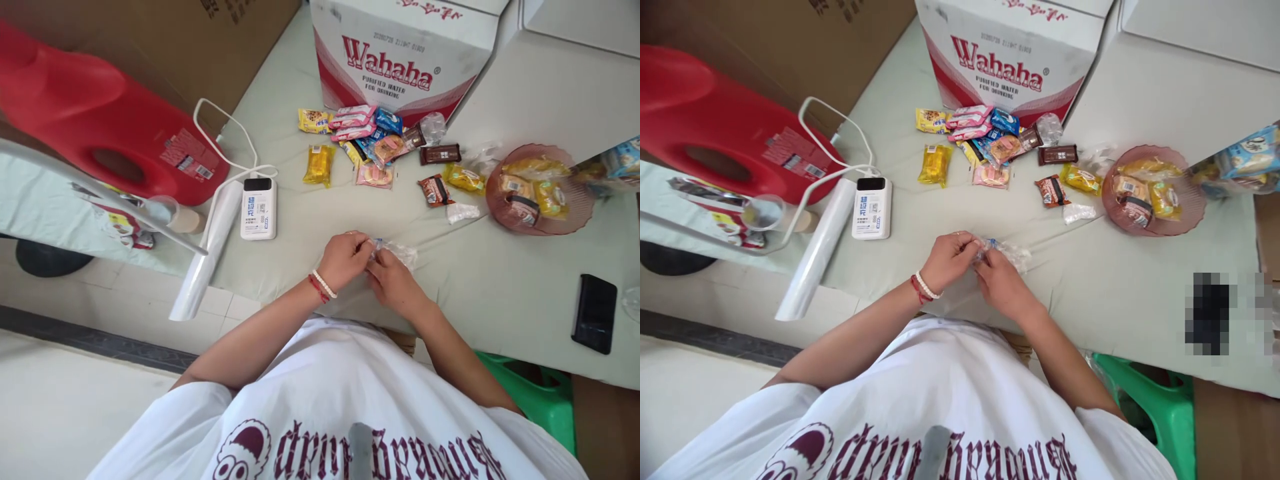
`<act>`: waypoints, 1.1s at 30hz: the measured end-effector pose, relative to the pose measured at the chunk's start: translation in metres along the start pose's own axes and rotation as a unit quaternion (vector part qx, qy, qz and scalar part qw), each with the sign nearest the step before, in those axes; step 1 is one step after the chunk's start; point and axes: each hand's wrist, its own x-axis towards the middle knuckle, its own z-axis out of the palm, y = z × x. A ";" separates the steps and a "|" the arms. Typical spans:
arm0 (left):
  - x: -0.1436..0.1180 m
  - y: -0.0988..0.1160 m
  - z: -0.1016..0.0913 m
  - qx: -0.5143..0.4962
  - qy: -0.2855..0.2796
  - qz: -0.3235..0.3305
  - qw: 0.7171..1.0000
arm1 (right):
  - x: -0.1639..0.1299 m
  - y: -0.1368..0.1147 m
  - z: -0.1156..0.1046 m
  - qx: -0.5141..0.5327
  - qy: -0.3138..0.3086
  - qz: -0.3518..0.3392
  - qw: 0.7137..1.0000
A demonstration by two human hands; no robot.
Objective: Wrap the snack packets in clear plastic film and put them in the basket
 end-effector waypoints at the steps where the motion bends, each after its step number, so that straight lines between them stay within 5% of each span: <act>1: 0.002 0.000 0.005 0.050 -0.002 0.006 0.999 | -0.006 0.003 -0.004 0.036 0.001 -0.009 0.999; 4: -0.001 0.001 0.014 0.176 -0.010 0.041 0.983 | -0.020 0.014 -0.012 0.099 0.060 0.057 0.992; 7: -0.008 0.002 0.021 0.225 -0.004 0.073 0.972 | -0.024 0.028 -0.010 0.006 0.171 0.197 0.965; 9: -0.011 0.000 0.025 0.232 0.048 0.061 0.970 | -0.023 0.034 -0.008 -0.077 0.208 0.236 0.946; 13: -0.008 -0.010 0.027 0.228 0.166 -0.023 0.959 | -0.021 0.029 -0.011 -0.090 0.229 0.207 0.947; 18: -0.002 -0.009 0.029 0.259 0.061 -0.041 0.963 | -0.003 0.002 -0.017 0.052 0.158 0.165 0.972; 22: -0.007 0.009 0.033 0.289 0.062 0.027 0.955 | 0.015 -0.011 -0.013 0.069 0.170 0.153 0.971; 28: -0.024 0.013 0.028 0.097 0.017 0.118 0.988 | 0.001 0.001 -0.014 0.152 0.202 0.190 0.949; 33: -0.034 0.010 0.028 -0.099 -0.053 0.163 0.980 | -0.018 0.018 -0.007 0.191 0.204 0.244 0.929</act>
